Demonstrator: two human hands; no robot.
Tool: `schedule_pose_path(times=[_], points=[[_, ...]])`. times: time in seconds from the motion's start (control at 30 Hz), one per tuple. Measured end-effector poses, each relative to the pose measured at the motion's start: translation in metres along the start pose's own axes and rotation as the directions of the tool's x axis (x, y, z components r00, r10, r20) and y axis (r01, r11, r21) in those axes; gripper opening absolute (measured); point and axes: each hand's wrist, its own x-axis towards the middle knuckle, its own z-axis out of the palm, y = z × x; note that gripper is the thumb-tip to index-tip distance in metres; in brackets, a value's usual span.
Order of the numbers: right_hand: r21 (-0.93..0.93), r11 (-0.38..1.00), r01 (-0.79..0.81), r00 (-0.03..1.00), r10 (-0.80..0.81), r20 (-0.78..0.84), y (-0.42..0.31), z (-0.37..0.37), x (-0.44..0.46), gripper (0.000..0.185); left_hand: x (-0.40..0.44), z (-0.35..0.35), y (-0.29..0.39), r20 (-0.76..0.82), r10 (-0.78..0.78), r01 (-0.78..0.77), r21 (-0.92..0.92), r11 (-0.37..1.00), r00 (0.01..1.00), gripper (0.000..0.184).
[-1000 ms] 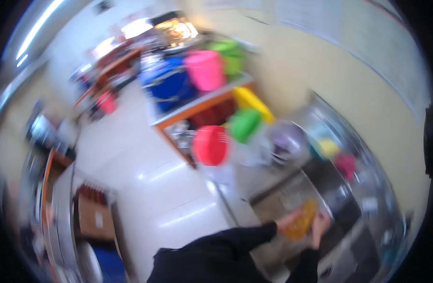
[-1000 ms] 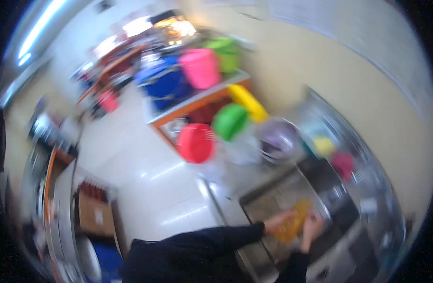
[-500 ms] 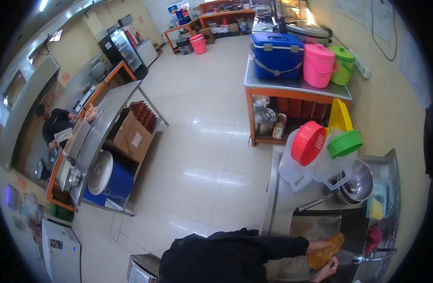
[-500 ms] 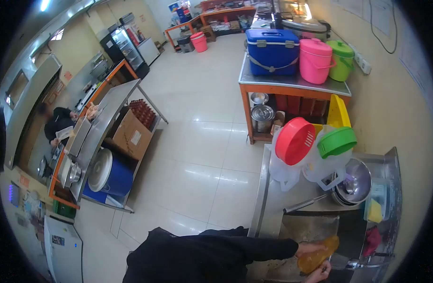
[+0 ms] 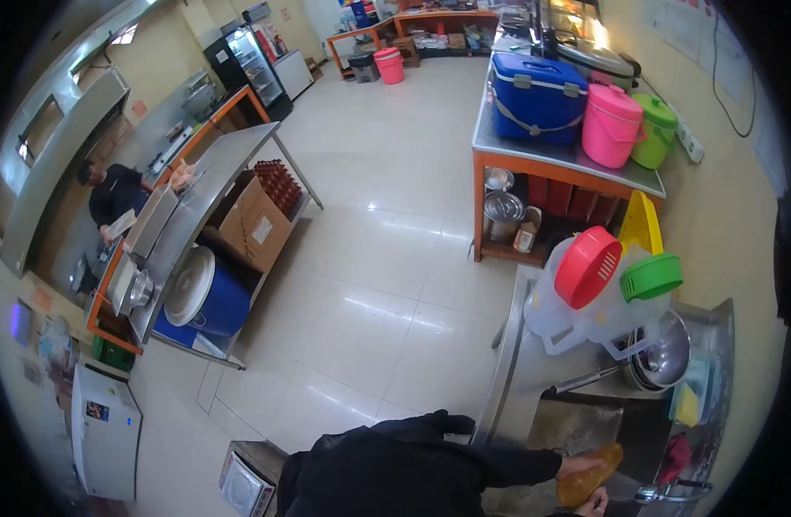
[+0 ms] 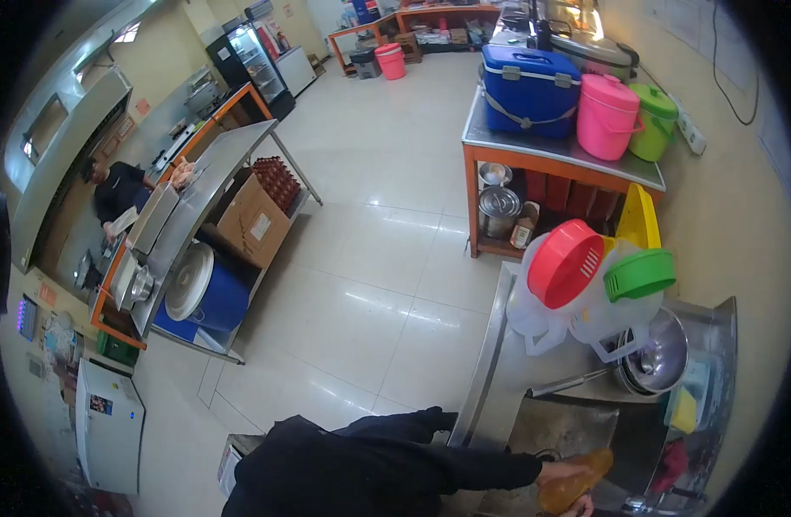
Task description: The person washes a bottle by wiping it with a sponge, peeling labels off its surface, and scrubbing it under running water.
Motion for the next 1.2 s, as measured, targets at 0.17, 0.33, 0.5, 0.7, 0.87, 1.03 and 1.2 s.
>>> schedule_pose_path(times=[0.17, 0.33, 0.5, 0.7, 0.87, 1.03, 1.2], points=[[0.012, 1.000, -0.014, 1.000, 0.014, -0.002, -0.002, 0.000, -0.009, 0.018, 0.026, -0.036, -0.026, 0.117, -0.030, 0.016, 0.122, 0.992, 0.993, 0.043], [0.049, 0.998, -0.027, 0.999, 0.029, -0.032, -0.003, -0.005, -0.025, 0.016, 0.025, -0.044, -0.006, -0.052, 0.003, -0.001, 0.044, 0.999, 0.999, 0.043], [0.511, 0.785, -0.349, 0.920, 0.392, 0.026, 0.001, -0.003, -0.020, 0.012, -0.028, -0.034, -0.003, 0.115, -0.075, 0.008, 0.496, 0.868, 0.991, 0.058], [0.688, 0.504, -0.522, 0.760, 0.641, 0.107, -0.074, 0.010, -0.038, 0.034, -0.033, -0.026, 0.032, -0.002, -0.250, 0.250, 0.074, 0.965, 0.968, 0.067], [0.635, 0.685, -0.358, 0.858, 0.510, -0.066, -0.059, 0.016, -0.050, 0.021, -0.016, -0.051, 0.047, -0.220, -0.353, 0.399, 0.217, 0.891, 0.909, 0.052], [0.242, 0.960, -0.143, 0.953, 0.200, -0.228, -0.075, 0.013, -0.065, 0.011, 0.000, -0.040, 0.030, -0.357, -0.272, 0.381, 0.284, 0.880, 0.894, 0.050], [-0.052, 0.991, -0.123, 0.947, 0.102, -0.305, -0.095, -0.003, -0.049, 0.005, 0.005, -0.040, -0.007, -0.389, -0.082, 0.250, 0.404, 0.880, 0.917, 0.050]])
